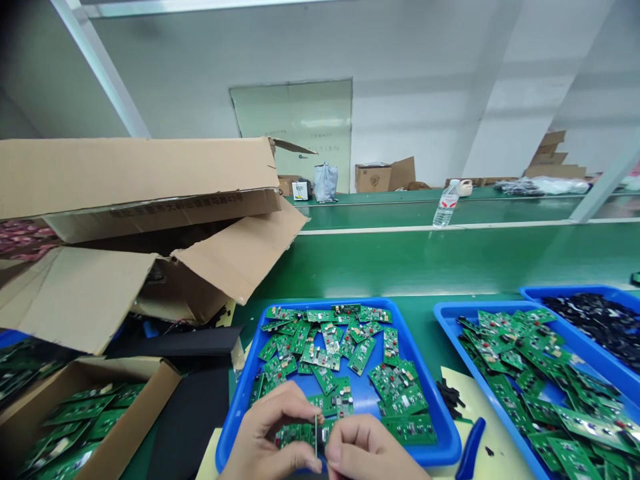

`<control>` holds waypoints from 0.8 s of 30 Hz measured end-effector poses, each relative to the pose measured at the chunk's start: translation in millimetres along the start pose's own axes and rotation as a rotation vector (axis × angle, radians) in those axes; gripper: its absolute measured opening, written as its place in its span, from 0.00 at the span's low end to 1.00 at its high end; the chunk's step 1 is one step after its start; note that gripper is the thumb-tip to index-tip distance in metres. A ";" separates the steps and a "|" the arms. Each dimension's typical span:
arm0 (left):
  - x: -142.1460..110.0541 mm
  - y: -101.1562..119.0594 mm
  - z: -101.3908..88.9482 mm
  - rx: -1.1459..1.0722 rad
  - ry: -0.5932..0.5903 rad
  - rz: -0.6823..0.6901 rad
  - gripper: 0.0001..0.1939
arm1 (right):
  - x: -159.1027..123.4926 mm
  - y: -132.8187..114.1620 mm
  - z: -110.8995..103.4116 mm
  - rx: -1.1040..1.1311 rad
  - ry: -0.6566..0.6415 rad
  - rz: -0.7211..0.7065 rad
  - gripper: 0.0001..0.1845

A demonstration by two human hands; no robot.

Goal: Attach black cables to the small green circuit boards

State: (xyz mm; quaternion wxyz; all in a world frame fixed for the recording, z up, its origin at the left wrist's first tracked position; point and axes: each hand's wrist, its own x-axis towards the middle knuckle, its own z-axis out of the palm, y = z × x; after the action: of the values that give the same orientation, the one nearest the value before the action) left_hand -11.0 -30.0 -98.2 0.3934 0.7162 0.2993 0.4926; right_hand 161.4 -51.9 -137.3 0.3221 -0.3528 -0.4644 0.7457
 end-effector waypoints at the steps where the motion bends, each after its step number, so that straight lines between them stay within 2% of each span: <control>1: 0.0 0.6 0.3 -0.020 -0.006 -0.017 0.15 | -0.3 -2.0 0.7 -0.030 -0.006 -0.017 0.30; 3: -0.8 1.3 -0.2 -0.058 -0.021 -0.064 0.14 | -2.4 -5.8 2.4 -0.133 0.022 -0.061 0.29; 6: -3.0 0.8 -1.9 -0.141 -0.044 -0.170 0.14 | -8.7 -10.2 5.0 -0.395 0.209 -0.207 0.27; 9: -4.5 0.3 -2.3 -0.258 -0.074 -0.274 0.14 | -13.9 -15.0 7.0 -0.698 0.394 -0.453 0.22; 13: -2.9 3.1 0.2 -0.397 -0.131 -0.363 0.14 | -13.6 -23.6 7.1 -0.981 0.465 -0.805 0.17; 15: -1.2 4.9 1.4 -0.425 -0.170 -0.380 0.15 | -12.5 -25.2 4.5 -1.053 0.495 -0.905 0.15; 20: 0.7 0.9 2.0 -0.487 -0.204 -0.456 0.18 | -14.0 -16.8 -6.7 -1.198 0.477 -0.912 0.07; 24: -0.7 -6.5 4.7 -0.604 -0.185 -0.469 0.17 | -15.2 -12.7 -8.2 -1.198 0.471 -0.867 0.07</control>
State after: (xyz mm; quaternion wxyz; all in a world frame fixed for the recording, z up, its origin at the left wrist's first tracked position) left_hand -7.0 -28.5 -105.1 0.7137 0.5217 0.2595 0.3886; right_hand 178.4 -55.7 -124.7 0.4297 -0.4028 -0.8042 0.0803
